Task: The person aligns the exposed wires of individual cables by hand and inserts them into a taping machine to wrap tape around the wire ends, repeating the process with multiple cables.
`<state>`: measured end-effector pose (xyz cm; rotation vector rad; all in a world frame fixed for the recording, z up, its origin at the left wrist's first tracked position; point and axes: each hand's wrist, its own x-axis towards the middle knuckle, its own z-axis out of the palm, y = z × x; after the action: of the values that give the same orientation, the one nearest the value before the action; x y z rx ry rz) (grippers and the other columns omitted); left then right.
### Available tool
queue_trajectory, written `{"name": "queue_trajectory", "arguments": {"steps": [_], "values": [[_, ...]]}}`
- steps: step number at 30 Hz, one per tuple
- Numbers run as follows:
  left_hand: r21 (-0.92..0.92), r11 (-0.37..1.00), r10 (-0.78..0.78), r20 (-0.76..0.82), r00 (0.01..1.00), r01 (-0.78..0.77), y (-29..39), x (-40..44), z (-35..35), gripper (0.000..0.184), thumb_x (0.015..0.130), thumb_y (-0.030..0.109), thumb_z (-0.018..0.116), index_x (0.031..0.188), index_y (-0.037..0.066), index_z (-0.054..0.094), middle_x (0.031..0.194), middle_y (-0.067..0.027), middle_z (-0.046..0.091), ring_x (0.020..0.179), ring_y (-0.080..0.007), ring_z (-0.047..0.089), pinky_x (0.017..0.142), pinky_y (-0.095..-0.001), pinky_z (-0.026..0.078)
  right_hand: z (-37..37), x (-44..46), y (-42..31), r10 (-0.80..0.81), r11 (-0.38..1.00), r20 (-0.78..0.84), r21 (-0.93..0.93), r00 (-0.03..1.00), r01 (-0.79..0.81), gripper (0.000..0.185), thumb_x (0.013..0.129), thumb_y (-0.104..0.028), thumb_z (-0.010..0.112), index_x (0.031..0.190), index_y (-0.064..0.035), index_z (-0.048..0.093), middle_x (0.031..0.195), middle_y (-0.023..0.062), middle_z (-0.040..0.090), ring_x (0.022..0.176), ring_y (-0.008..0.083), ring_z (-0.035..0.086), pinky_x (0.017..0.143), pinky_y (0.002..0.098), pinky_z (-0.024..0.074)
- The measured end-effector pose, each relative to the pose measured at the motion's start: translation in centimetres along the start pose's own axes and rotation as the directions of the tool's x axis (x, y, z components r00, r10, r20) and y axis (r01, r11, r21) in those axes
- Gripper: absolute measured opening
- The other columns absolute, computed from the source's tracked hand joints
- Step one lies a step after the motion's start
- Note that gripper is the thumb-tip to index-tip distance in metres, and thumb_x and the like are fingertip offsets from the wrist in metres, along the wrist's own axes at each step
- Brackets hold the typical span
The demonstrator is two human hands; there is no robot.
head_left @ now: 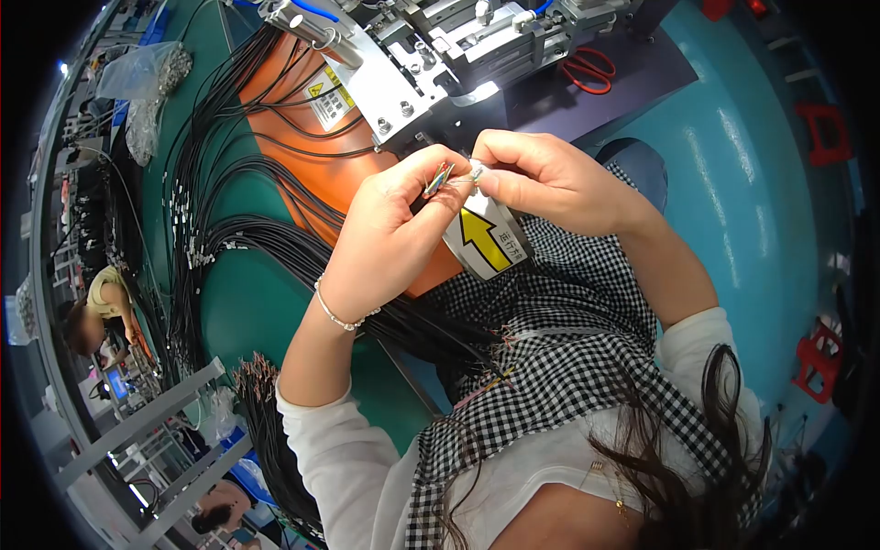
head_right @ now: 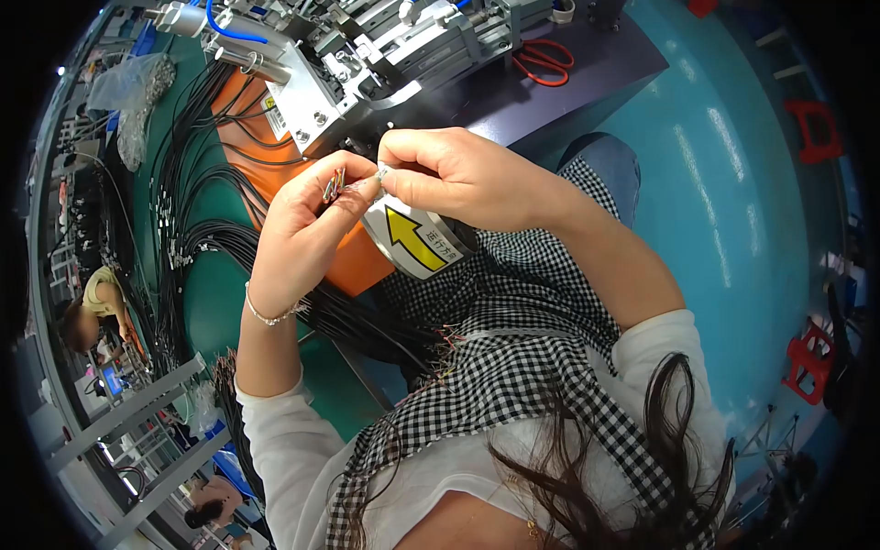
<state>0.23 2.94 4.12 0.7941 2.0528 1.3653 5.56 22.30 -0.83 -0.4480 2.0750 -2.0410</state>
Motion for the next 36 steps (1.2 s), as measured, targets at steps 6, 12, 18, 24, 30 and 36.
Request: {"name": "queue_trajectory", "arguments": {"steps": [6, 12, 18, 24, 30, 36], "values": [[0.386, 0.914, -0.072, -0.138, 0.988, 0.121, -0.1, -0.8, 0.6, 0.008, 0.087, 0.003, 0.058, 0.094, 0.001, 0.055, 0.082, -0.0138, 0.059, 0.074, -0.0218, 0.061, 0.063, -0.0311, 0.047, -0.7, 0.3, 1.2, 0.037, 0.994, -0.123, -0.1, 0.992, -0.049, 0.019, 0.096, -0.019, 0.053, 0.088, -0.0018, 0.054, 0.071, 0.0008, 0.048, 0.065, 0.0075, 0.044, 0.058, 0.0252, 0.0387], [0.573, 0.82, 0.125, -0.192, 0.973, 0.008, -3.0, -1.6, 1.0, 0.027, 0.077, 0.002, 0.063, 0.103, 0.006, 0.058, 0.079, -0.0099, 0.053, 0.07, -0.0253, 0.058, 0.059, -0.0352, 0.048, -1.1, 0.9, 3.5, -0.028, 0.949, -0.152, -0.313, 0.988, -0.022, 0.018, 0.093, -0.019, 0.055, 0.091, -0.0015, 0.056, 0.072, 0.0072, 0.054, 0.064, 0.0173, 0.052, 0.06, 0.0307, 0.0425], [0.856, 0.485, 0.343, 0.001, 0.939, -0.178, -4.8, -1.2, 0.1, 0.05, 0.07, 0.004, 0.064, 0.119, 0.016, 0.06, 0.078, -0.0021, 0.052, 0.065, -0.0184, 0.054, 0.055, -0.0303, 0.047, -1.2, 1.7, 4.2, -0.181, 0.883, -0.151, -0.46, 0.972, 0.093, 0.014, 0.092, -0.012, 0.058, 0.096, 0.0017, 0.059, 0.08, 0.0093, 0.058, 0.069, 0.0174, 0.056, 0.062, 0.029, 0.0448], [0.877, 0.431, 0.358, 0.05, 0.932, -0.212, -5.4, -1.3, -0.2, 0.057, 0.068, 0.007, 0.064, 0.123, 0.021, 0.061, 0.078, 0.0021, 0.051, 0.063, -0.0139, 0.052, 0.051, -0.0269, 0.045, -1.2, 1.9, 4.5, -0.201, 0.875, -0.147, -0.472, 0.969, 0.11, 0.013, 0.091, -0.01, 0.06, 0.096, 0.0017, 0.059, 0.081, 0.0104, 0.059, 0.07, 0.0202, 0.057, 0.063, 0.0299, 0.0461], [0.875, 0.443, 0.322, 0.045, 0.946, -0.192, -4.9, -1.3, -0.2, 0.057, 0.067, 0.005, 0.064, 0.121, 0.021, 0.063, 0.079, 0.0008, 0.053, 0.065, -0.0153, 0.054, 0.054, -0.0278, 0.047, -1.4, 2.0, 4.3, -0.195, 0.857, -0.111, -0.502, 0.975, 0.114, 0.013, 0.091, -0.01, 0.059, 0.095, 0.0018, 0.059, 0.079, 0.0088, 0.058, 0.068, 0.0176, 0.055, 0.062, 0.0281, 0.0448], [0.904, 0.391, 0.278, 0.065, 0.958, -0.175, -4.3, -1.2, -0.1, 0.059, 0.066, 0.0, 0.064, 0.122, 0.021, 0.064, 0.078, -0.0011, 0.053, 0.066, -0.0172, 0.056, 0.056, -0.03, 0.049, -1.7, 2.3, 3.4, 0.108, 0.953, -0.079, -0.277, 0.991, -0.126, 0.014, 0.094, -0.013, 0.058, 0.092, 0.001, 0.059, 0.073, 0.0007, 0.051, 0.064, 0.0068, 0.046, 0.057, 0.0235, 0.0387]]}}
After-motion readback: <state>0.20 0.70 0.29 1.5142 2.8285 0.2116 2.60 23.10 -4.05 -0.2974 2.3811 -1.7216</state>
